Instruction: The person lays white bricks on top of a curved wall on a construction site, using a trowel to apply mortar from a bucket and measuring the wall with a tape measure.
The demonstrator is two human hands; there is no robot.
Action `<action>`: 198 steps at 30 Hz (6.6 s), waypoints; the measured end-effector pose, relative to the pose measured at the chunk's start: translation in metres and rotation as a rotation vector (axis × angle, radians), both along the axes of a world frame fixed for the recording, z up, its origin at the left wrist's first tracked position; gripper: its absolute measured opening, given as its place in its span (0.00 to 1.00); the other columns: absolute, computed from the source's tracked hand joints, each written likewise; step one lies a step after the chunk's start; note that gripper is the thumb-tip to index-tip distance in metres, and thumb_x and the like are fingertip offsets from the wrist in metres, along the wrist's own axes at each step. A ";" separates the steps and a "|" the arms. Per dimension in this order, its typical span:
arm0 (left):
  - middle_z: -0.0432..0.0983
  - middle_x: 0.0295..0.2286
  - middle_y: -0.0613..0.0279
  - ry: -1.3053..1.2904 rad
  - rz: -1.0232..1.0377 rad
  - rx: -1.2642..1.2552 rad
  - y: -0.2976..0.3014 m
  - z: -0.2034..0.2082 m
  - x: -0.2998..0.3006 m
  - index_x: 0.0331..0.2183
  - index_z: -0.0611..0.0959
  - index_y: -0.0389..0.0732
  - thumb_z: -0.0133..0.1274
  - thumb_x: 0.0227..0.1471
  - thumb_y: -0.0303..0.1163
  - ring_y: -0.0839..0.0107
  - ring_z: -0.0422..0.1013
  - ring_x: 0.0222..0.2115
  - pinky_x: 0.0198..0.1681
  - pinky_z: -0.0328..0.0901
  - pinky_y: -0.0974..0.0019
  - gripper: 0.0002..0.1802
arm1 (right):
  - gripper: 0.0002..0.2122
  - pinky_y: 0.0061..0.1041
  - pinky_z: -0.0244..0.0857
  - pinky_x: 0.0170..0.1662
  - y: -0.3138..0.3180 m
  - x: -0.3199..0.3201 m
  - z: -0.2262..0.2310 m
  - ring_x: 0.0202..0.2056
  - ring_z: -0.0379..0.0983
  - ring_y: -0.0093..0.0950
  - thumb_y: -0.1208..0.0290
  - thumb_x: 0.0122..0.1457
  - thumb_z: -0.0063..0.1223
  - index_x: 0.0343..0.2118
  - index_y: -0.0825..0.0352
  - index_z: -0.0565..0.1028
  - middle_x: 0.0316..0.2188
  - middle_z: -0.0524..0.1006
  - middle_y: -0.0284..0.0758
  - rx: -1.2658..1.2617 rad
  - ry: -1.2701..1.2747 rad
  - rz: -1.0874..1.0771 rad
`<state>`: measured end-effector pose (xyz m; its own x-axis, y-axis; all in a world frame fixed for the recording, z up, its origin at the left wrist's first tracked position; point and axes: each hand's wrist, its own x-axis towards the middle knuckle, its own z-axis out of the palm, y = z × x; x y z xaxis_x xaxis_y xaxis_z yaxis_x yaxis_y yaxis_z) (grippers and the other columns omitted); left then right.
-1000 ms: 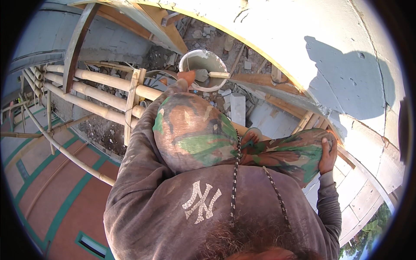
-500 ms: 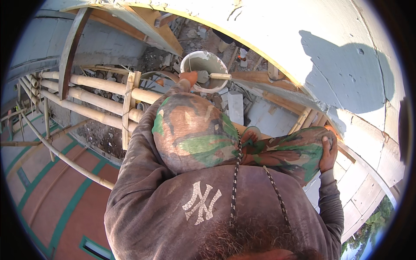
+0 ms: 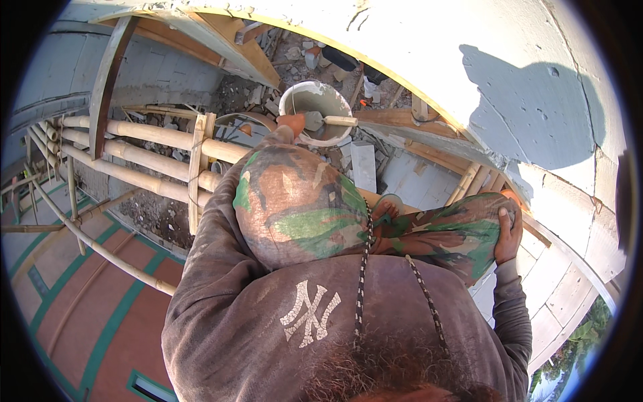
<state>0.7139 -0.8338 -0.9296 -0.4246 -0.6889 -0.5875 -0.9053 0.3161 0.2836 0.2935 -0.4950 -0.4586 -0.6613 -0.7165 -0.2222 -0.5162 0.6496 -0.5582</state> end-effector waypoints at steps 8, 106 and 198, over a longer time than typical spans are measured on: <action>0.84 0.34 0.48 -0.066 -0.298 -0.062 -0.001 0.021 -0.009 0.35 0.88 0.37 0.50 0.56 0.31 0.50 0.82 0.37 0.38 0.76 0.52 0.13 | 0.26 0.31 0.62 0.59 0.009 0.001 -0.001 0.54 0.71 0.36 0.58 0.67 0.52 0.60 0.73 0.69 0.52 0.75 0.47 -0.003 -0.022 -0.053; 0.76 0.45 0.55 0.573 1.336 0.749 0.002 0.036 0.033 0.54 0.76 0.34 0.66 0.42 0.53 0.58 0.75 0.44 0.46 0.74 0.56 0.43 | 0.27 0.31 0.61 0.59 0.013 0.020 -0.004 0.53 0.70 0.35 0.55 0.68 0.49 0.59 0.75 0.69 0.52 0.75 0.45 -0.005 -0.040 -0.157; 0.70 0.56 0.44 1.568 0.794 0.266 0.061 1.028 -0.016 0.69 0.48 0.28 0.63 0.57 0.31 0.63 0.69 0.54 0.57 0.65 0.62 0.52 | 0.22 0.31 0.68 0.57 -0.281 0.224 0.549 0.53 0.74 0.29 0.62 0.70 0.48 0.61 0.70 0.70 0.53 0.77 0.38 -0.365 -1.579 0.253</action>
